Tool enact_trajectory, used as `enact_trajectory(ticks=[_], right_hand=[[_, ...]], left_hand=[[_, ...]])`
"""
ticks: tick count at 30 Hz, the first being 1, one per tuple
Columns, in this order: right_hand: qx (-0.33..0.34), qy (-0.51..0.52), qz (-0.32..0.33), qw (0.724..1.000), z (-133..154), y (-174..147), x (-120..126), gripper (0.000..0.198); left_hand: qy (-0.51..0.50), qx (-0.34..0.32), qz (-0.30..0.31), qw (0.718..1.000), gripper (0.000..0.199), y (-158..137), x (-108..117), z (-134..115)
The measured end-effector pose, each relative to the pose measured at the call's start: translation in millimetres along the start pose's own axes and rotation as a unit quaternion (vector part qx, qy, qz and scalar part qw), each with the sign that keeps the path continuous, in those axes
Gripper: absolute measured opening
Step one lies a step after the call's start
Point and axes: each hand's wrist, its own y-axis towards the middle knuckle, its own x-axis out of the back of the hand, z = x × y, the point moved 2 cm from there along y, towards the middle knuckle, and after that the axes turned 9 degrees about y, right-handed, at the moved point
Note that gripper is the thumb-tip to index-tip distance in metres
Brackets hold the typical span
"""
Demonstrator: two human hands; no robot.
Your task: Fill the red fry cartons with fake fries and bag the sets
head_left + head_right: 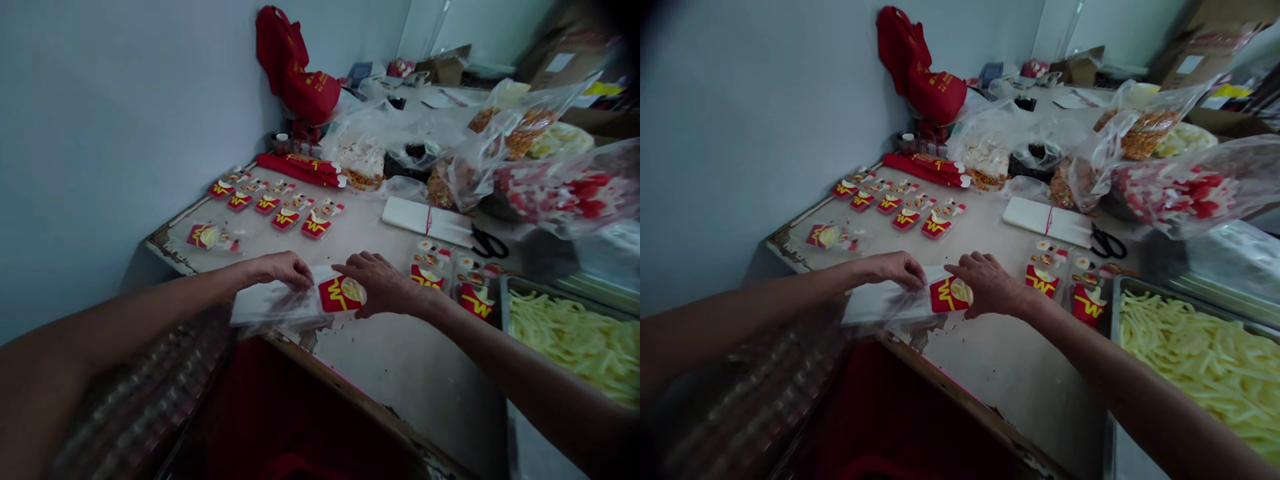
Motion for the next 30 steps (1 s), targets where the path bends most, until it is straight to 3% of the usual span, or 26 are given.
enact_trajectory(ticks=[7, 10, 14, 16, 19, 20, 25, 30], right_hand=[[-0.025, -0.031, -0.023, 0.999, 7.4, -2.0, -17.2, 0.102], [-0.03, -0.018, -0.011, 0.999, 10.7, -0.9, -26.6, 0.101], [-0.057, 0.009, -0.016, 0.998, 15.5, 3.2, -35.2, 0.103], [-0.078, 0.021, -0.023, 0.996, 16.5, 3.4, -37.7, 0.109], [-0.072, 0.082, -0.044, 0.993, 19.0, 0.0, -39.6, 0.12], [-0.065, 0.105, -0.058, 0.991, 20.5, -1.6, -39.8, 0.114], [-0.088, 0.126, -0.115, 0.981, 31.1, -4.9, -45.0, 0.043], [-0.144, 0.083, -0.143, 0.976, 40.6, -2.2, -56.3, 0.024]], left_hand=[[0.002, -0.014, 0.075, 0.997, 0.046, 15.5, 2.4, -5.1], [0.042, -0.009, 0.114, 0.993, 0.062, 25.1, 1.4, -9.9], [0.062, -0.066, 0.063, 0.994, 0.084, 42.4, 3.0, -21.1], [0.099, -0.099, 0.038, 0.989, 0.078, 49.9, 4.9, -24.3], [0.149, -0.109, 0.049, 0.982, 0.058, 57.6, 8.6, -21.0], [0.149, -0.104, 0.053, 0.982, 0.054, 59.1, 10.4, -18.7], [0.142, -0.11, 0.059, 0.982, 0.042, 61.2, 16.1, -12.4], [0.148, -0.119, 0.076, 0.979, 0.042, 63.3, 15.6, -11.0]])
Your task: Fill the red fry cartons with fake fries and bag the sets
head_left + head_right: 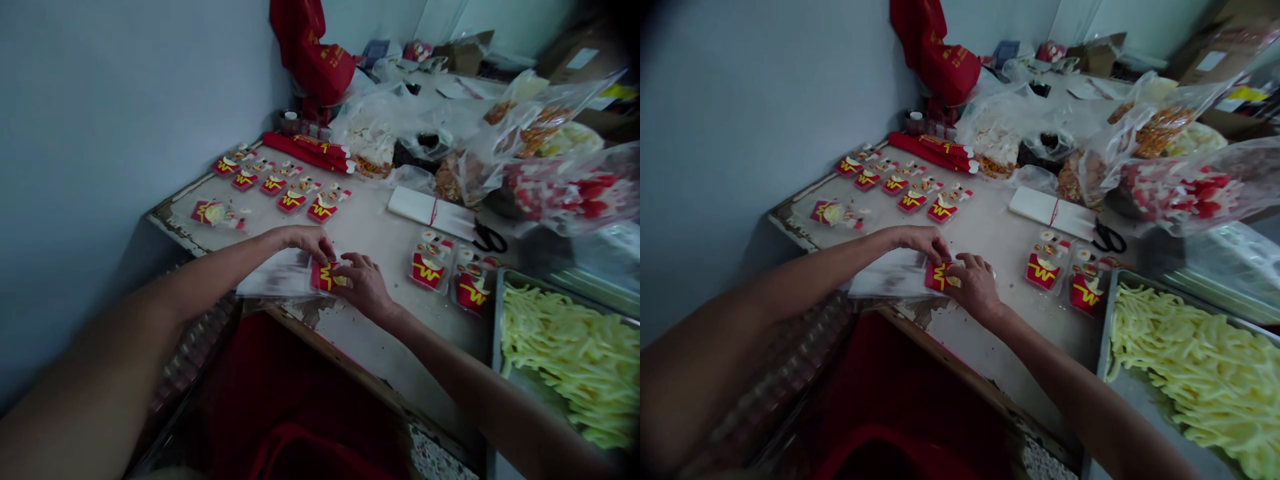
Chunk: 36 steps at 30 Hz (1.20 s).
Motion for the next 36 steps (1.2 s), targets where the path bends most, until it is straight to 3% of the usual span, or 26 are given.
enact_trajectory(ticks=[4, 7, 9, 11, 13, 15, 16, 18, 20, 23, 26, 31, 36], right_hand=[[0.075, -0.033, 0.05, 0.995, 2.9, -8.0, 3.7, 0.029], [0.115, -0.011, 0.091, 0.989, -2.4, -17.4, 12.1, 0.058], [0.117, -0.007, 0.097, 0.988, -8.3, -23.5, 14.9, 0.069], [0.1, 0.003, 0.085, 0.991, -14.2, -28.5, 14.1, 0.066], [0.085, 0.019, 0.064, 0.994, -18.1, -31.6, 10.3, 0.066], [0.088, 0.03, 0.051, 0.994, -18.8, -32.5, 5.3, 0.069], [0.093, 0.035, 0.049, 0.994, -18.0, -32.2, 3.0, 0.072], [0.101, 0.045, 0.05, 0.993, -14.9, -30.5, -0.8, 0.076], [0.097, 0.048, 0.054, 0.993, -10.8, -28.5, -3.4, 0.08], [0.077, 0.04, 0.054, 0.995, -5.0, -27.5, -6.1, 0.083], [0.058, 0.039, 0.044, 0.997, -0.9, -27.8, -9.1, 0.084], [0.046, 0.082, 0.026, 0.995, 1.9, -24.8, -14.6, 0.092], [0.015, 0.092, 0.008, 0.996, 9.6, -26.7, -12.8, 0.108]], left_hand=[[0.029, 0.018, 0.016, 0.999, 0.04, 7.3, 2.7, -2.7], [0.06, 0.02, 0.018, 0.998, 0.037, 14.6, 5.1, -13.5], [0.102, 0.012, -0.002, 0.995, 0.034, 14.7, 2.4, -25.2], [0.16, -0.004, -0.071, 0.985, 0.034, 6.6, -7.9, -38.9], [0.241, -0.003, -0.226, 0.944, 0.029, -10.9, -26.9, -51.5], [0.325, 0.034, -0.411, 0.851, 0.019, -33.7, -54.2, -59.5], [0.346, 0.07, -0.471, 0.808, 0.017, -43.5, -69.7, -60.6], [0.357, 0.151, -0.512, 0.767, 0.027, -54.1, -97.7, -57.6], [0.358, 0.221, -0.496, 0.76, 0.041, -53.1, -114.8, -52.3], [0.385, 0.273, -0.443, 0.762, 0.037, -43.1, -119.0, -49.1], [0.424, 0.275, -0.404, 0.763, 0.028, -41.7, -115.0, -54.4], [0.475, 0.271, -0.358, 0.757, 0.029, -55.8, -118.1, -63.0], [0.484, 0.281, -0.36, 0.746, 0.025, -53.9, -112.9, -67.4]])
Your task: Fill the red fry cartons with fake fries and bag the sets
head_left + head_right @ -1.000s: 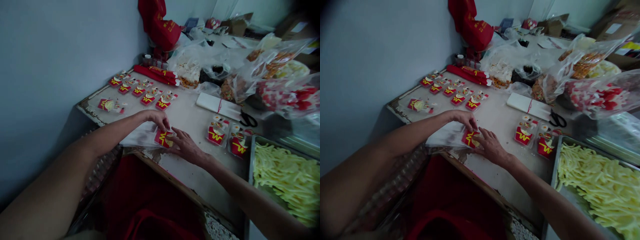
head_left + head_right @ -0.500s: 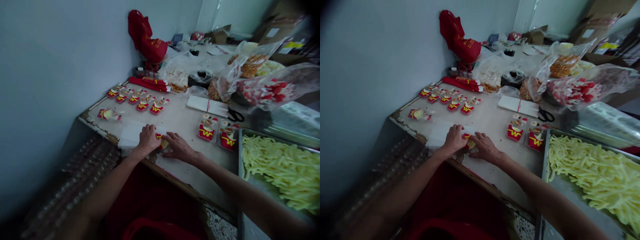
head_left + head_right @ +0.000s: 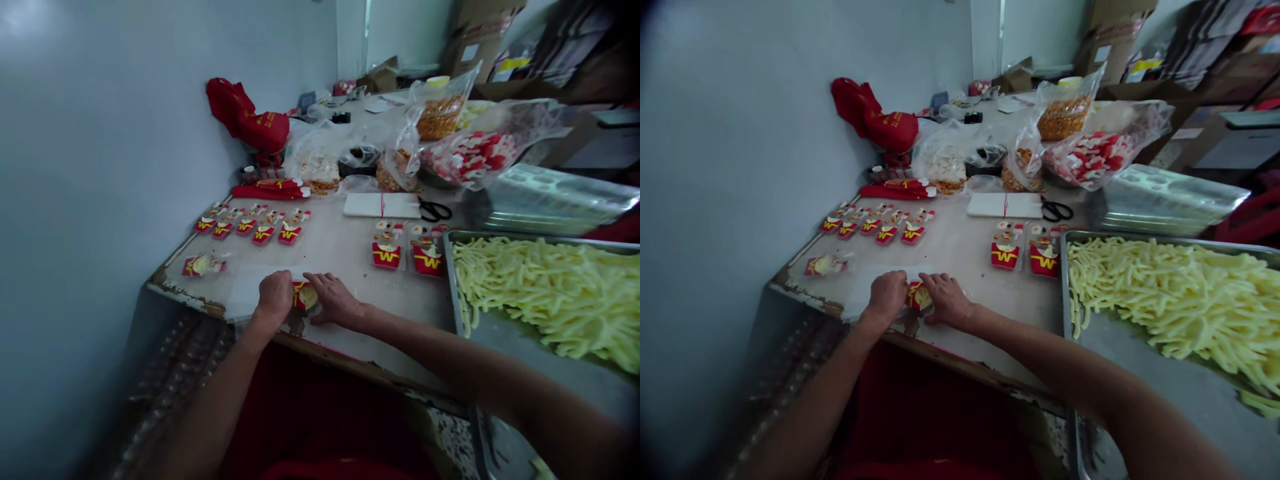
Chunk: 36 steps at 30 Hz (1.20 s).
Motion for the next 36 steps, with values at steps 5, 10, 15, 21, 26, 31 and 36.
enact_trajectory(ticks=[5, 10, 15, 21, 26, 31, 36], right_hand=[[0.002, -0.005, -0.044, 0.999, 15.9, -14.9, 0.3, 0.122], [0.037, -0.026, -0.042, 0.998, 28.8, -12.6, 5.0, 0.126], [-0.013, -0.02, -0.139, 0.99, 25.2, -16.6, 60.0, 0.11], [-0.334, 0.432, -0.099, 0.832, -14.6, -69.0, 75.0, 0.059], [-0.327, 0.64, -0.108, 0.687, -5.8, -64.3, 28.8, 0.036], [-0.295, 0.643, -0.159, 0.688, 2.6, -49.9, 15.1, 0.024], [-0.345, 0.69, -0.1, 0.628, -5.2, -64.5, 27.9, 0.049]], left_hand=[[-0.057, -0.017, -0.046, 0.997, 0.019, -16.3, 6.2, -17.6], [-0.329, 0.014, -0.048, 0.943, 0.015, -22.3, -2.2, -8.4], [-0.55, 0.093, 0.026, 0.829, 0.022, 3.5, -17.9, 22.9], [-0.564, 0.092, 0.005, 0.821, 0.019, 4.9, -17.5, 29.4], [-0.475, 0.054, -0.073, 0.875, 0.008, -19.1, 6.8, 0.8], [-0.395, 0.042, -0.087, 0.913, 0.006, -31.4, 25.8, -21.1], [-0.388, 0.078, -0.094, 0.914, 0.005, -6.5, 11.8, -5.5]])
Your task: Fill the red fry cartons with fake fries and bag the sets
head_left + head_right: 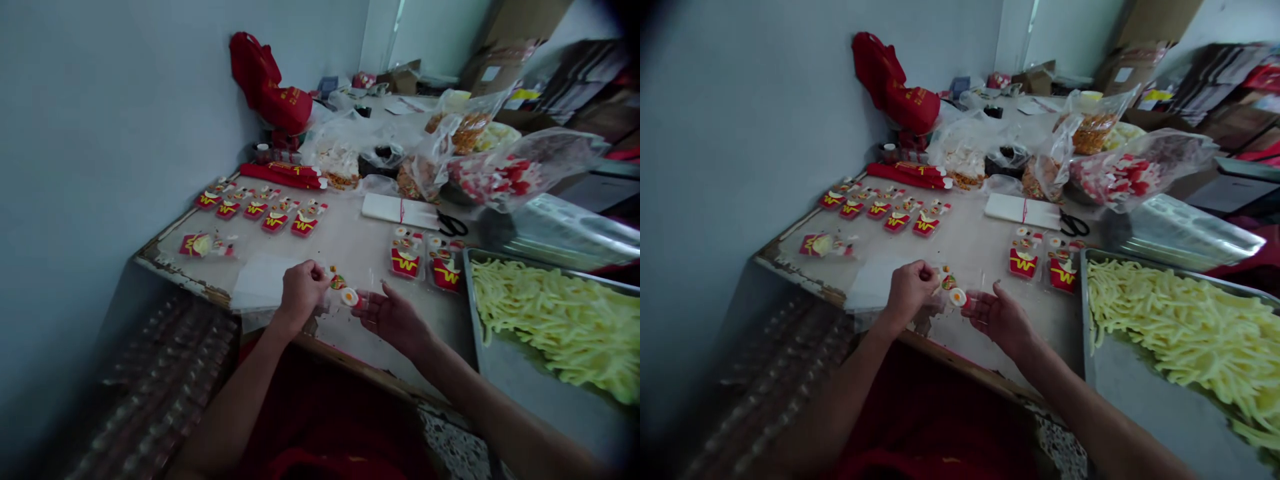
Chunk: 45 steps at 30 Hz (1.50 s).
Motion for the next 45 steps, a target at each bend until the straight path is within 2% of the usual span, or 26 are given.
enact_trajectory(ticks=[2, 4, 6, 8, 9, 11, 13, 16, 19, 21, 24, 27, 32, 34, 36, 39, 40, 41, 45], right_hand=[[-0.005, 0.028, 0.017, 0.999, -0.5, -5.8, 0.5, 0.046], [0.005, 0.036, -0.004, 0.999, -5.4, -7.9, -0.4, 0.038], [0.023, 0.012, -0.057, 0.998, -11.5, -6.9, 0.8, 0.042], [0.091, -0.066, -0.135, 0.984, -12.9, -5.6, 5.6, 0.052], [0.148, -0.137, -0.177, 0.963, -10.8, -6.0, 8.4, 0.056], [0.274, -0.316, -0.22, 0.882, -3.5, -7.9, 9.5, 0.05], [0.356, -0.462, -0.186, 0.791, 1.6, -7.9, 3.3, 0.033], [0.387, -0.583, -0.091, 0.709, 0.8, 0.0, -12.9, 0.025], [0.352, -0.674, -0.066, 0.646, -5.9, 14.2, -27.0, 0.027], [0.319, -0.697, -0.067, 0.639, -9.9, 21.1, -32.0, 0.024], [0.3, -0.693, -0.077, 0.651, -8.1, 19.3, -33.6, 0.031], [0.292, -0.684, -0.093, 0.662, 6.9, 7.7, -28.5, 0.038], [0.304, -0.653, -0.117, 0.684, 39.5, 8.9, -14.8, 0.013], [0.301, -0.66, -0.095, 0.682, 41.8, 21.2, -12.8, 0.009], [0.302, -0.694, -0.064, 0.65, 38.1, 33.7, -13.1, 0.01], [0.307, -0.762, -0.051, 0.567, 32.6, 42.6, -13.9, 0.019], [0.304, -0.773, -0.055, 0.555, 32.6, 42.3, -13.5, 0.021], [0.298, -0.773, -0.059, 0.556, 33.7, 40.9, -13.0, 0.022], [0.301, -0.728, -0.079, 0.611, 41.1, 30.1, -16.8, 0.017]], left_hand=[[0.017, 0.003, 0.02, 1.0, 0.006, 9.1, -7.8, 5.9], [0.048, 0.0, 0.043, 0.998, 0.006, 14.8, -16.0, 7.3], [0.085, -0.015, 0.061, 0.994, 0.006, 18.6, -22.2, 5.8], [0.119, -0.03, 0.073, 0.99, 0.006, 22.0, -25.6, 3.8], [0.13, -0.036, 0.08, 0.988, 0.006, 23.6, -26.4, 3.1], [0.136, -0.043, 0.1, 0.985, 0.006, 26.3, -27.0, 2.5], [0.134, -0.038, 0.116, 0.983, 0.006, 27.7, -26.9, 2.5], [0.127, -0.022, 0.124, 0.984, 0.005, 26.7, -27.6, 3.1], [0.112, -0.021, 0.124, 0.986, 0.005, 23.7, -29.8, 4.4], [0.107, -0.023, 0.122, 0.986, 0.006, 21.7, -31.3, 6.3], [0.102, -0.021, 0.119, 0.987, 0.006, 19.8, -33.5, 10.5], [0.095, -0.02, 0.119, 0.988, 0.006, 19.4, -35.9, 14.0], [0.085, -0.02, 0.123, 0.988, 0.005, 20.6, -38.9, 16.0], [0.08, -0.015, 0.126, 0.989, 0.005, 21.2, -39.1, 16.8], [0.071, -0.017, 0.127, 0.989, 0.006, 21.7, -38.8, 18.0], [0.044, -0.026, 0.131, 0.99, 0.006, 22.8, -38.1, 20.0], [0.035, -0.024, 0.135, 0.99, 0.006, 23.2, -38.0, 20.7], [0.028, -0.021, 0.139, 0.99, 0.006, 23.6, -38.1, 21.3], [0.024, -0.01, 0.145, 0.989, 0.006, 25.1, -39.1, 22.0]])
